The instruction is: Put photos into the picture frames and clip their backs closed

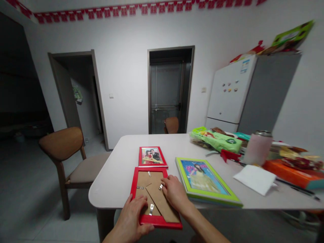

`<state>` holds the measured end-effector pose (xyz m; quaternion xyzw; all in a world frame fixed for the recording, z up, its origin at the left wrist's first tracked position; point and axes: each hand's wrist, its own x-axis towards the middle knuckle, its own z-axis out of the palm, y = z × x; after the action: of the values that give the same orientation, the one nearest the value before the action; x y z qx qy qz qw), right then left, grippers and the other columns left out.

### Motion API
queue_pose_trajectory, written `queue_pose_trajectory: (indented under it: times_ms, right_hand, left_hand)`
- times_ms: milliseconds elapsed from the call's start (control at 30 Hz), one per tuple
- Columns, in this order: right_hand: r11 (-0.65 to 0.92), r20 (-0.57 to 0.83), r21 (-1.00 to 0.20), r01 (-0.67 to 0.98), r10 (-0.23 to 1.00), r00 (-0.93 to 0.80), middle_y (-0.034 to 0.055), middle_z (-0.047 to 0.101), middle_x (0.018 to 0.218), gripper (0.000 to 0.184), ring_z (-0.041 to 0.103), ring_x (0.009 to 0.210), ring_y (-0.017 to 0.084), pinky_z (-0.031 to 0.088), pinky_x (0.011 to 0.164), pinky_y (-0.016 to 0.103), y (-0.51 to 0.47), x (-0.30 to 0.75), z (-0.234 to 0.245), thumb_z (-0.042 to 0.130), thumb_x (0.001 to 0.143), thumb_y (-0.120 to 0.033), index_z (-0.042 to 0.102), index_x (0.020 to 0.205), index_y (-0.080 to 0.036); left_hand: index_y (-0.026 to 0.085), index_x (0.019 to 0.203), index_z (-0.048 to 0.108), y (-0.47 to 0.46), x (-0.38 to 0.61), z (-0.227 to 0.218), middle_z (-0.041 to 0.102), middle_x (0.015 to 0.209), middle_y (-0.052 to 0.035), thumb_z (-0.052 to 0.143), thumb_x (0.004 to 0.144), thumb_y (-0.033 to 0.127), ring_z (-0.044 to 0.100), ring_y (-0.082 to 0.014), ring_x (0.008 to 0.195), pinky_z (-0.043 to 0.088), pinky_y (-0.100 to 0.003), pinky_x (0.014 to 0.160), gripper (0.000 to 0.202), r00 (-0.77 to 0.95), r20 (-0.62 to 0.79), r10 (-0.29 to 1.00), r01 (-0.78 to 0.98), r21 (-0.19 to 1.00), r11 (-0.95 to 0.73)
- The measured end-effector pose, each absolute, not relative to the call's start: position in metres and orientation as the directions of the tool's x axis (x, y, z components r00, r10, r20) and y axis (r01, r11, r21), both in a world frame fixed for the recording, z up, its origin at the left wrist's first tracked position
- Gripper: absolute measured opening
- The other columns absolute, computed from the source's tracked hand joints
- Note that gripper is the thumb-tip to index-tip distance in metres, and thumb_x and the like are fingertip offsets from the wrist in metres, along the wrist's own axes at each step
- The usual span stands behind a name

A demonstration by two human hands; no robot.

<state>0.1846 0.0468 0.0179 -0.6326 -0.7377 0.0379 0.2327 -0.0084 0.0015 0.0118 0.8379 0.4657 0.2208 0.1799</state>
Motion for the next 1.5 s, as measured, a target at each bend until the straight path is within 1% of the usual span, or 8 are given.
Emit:
queue_pose_trajectory:
  times_ms: [200,400,567,700,867,1167,1367,1500]
  right_hand:
    - [0.468,0.165,-0.529,0.708,0.875,-0.454,0.0045,0.051,0.105,0.023,0.046,0.098,0.018,0.034,0.086,0.029,0.012,0.164,0.033,0.054,0.064,-0.020,0.065,0.084,-0.023]
    - [0.436,0.201,-0.573,0.694,0.896,-0.397,0.0043,0.053,0.095,0.012,0.047,0.093,0.018,0.036,0.083,0.030,0.013,0.154,0.027,0.054,0.065,-0.020,0.066,0.064,-0.020]
    - [0.417,0.251,-0.605,0.678,0.908,-0.335,0.0048,0.056,0.091,0.016,0.049,0.087,0.016,0.038,0.078,0.026,0.030,0.151,0.020,0.050,0.070,-0.023,0.064,0.076,-0.019]
    - [0.403,0.288,-0.514,0.757,0.913,-0.290,0.0051,0.059,0.086,0.021,0.052,0.082,0.015,0.037,0.074,0.024,0.053,0.133,0.018,0.047,0.072,-0.025,0.064,0.083,-0.019]
    - [0.312,0.281,-0.380,0.871,0.936,-0.213,0.0049,0.061,0.075,0.021,0.053,0.070,0.013,0.035,0.063,0.021,0.071,0.109,0.016,0.045,0.073,-0.024,0.065,0.070,-0.018]
    - [0.182,0.298,-0.307,0.934,0.951,-0.087,0.0107,0.061,0.093,0.029,0.050,0.085,0.020,0.033,0.073,0.028,0.088,0.129,0.013,0.039,0.077,-0.027,0.061,0.092,-0.015]
    - [0.233,0.283,-0.308,0.922,0.948,-0.145,0.0049,0.062,0.096,0.029,0.049,0.087,0.019,0.033,0.072,0.027,0.091,0.131,0.015,0.040,0.075,-0.024,0.060,0.095,-0.021]
    - [0.251,0.296,-0.340,0.906,0.943,-0.150,0.0087,0.057,0.106,0.036,0.048,0.093,0.019,0.033,0.078,0.027,0.081,0.138,0.022,0.041,0.074,-0.026,0.056,0.105,-0.017]
  left_hand:
    - [0.018,0.098,0.054,0.002,-0.008,0.009,0.052,0.114,-0.0085,0.072,0.050,0.034,0.044,-0.0246,0.107,0.018,-0.044,0.100,0.054,0.456,0.208,0.866,0.678,0.549,-0.489]
    - [0.016,0.102,0.053,0.003,-0.008,0.006,0.056,0.108,-0.0103,0.073,0.047,0.033,0.047,-0.0266,0.103,0.020,-0.046,0.099,0.061,0.444,0.219,0.869,0.676,0.555,-0.485]
    - [0.012,0.110,0.047,0.003,-0.007,0.001,0.054,0.110,-0.0128,0.074,0.048,0.031,0.046,-0.0266,0.104,0.021,-0.044,0.099,0.070,0.438,0.246,0.865,0.673,0.548,-0.496]
    - [0.011,0.106,0.049,0.002,-0.006,0.005,0.053,0.110,-0.0132,0.074,0.049,0.030,0.045,-0.0272,0.106,0.021,-0.045,0.099,0.065,0.440,0.240,0.865,0.680,0.539,-0.496]
    - [0.012,0.104,0.050,0.002,-0.005,0.011,0.055,0.108,-0.0118,0.074,0.048,0.029,0.046,-0.0265,0.105,0.021,-0.045,0.099,0.063,0.461,0.245,0.853,0.662,0.545,-0.514]
    - [0.005,0.112,0.046,0.003,-0.007,0.001,0.052,0.113,-0.0185,0.076,0.046,0.034,0.044,-0.0287,0.107,0.018,-0.047,0.101,0.078,0.448,0.225,0.865,0.682,0.541,-0.493]
    - [0.006,0.108,0.050,0.007,-0.006,0.007,0.053,0.111,-0.0183,0.076,0.046,0.035,0.045,-0.0290,0.107,0.019,-0.046,0.101,0.074,0.456,0.216,0.863,0.672,0.552,-0.493]
    - [0.008,0.110,0.047,0.011,-0.006,0.006,0.052,0.113,-0.0170,0.077,0.045,0.035,0.044,-0.0294,0.108,0.019,-0.047,0.100,0.077,0.453,0.225,0.863,0.673,0.549,-0.496]
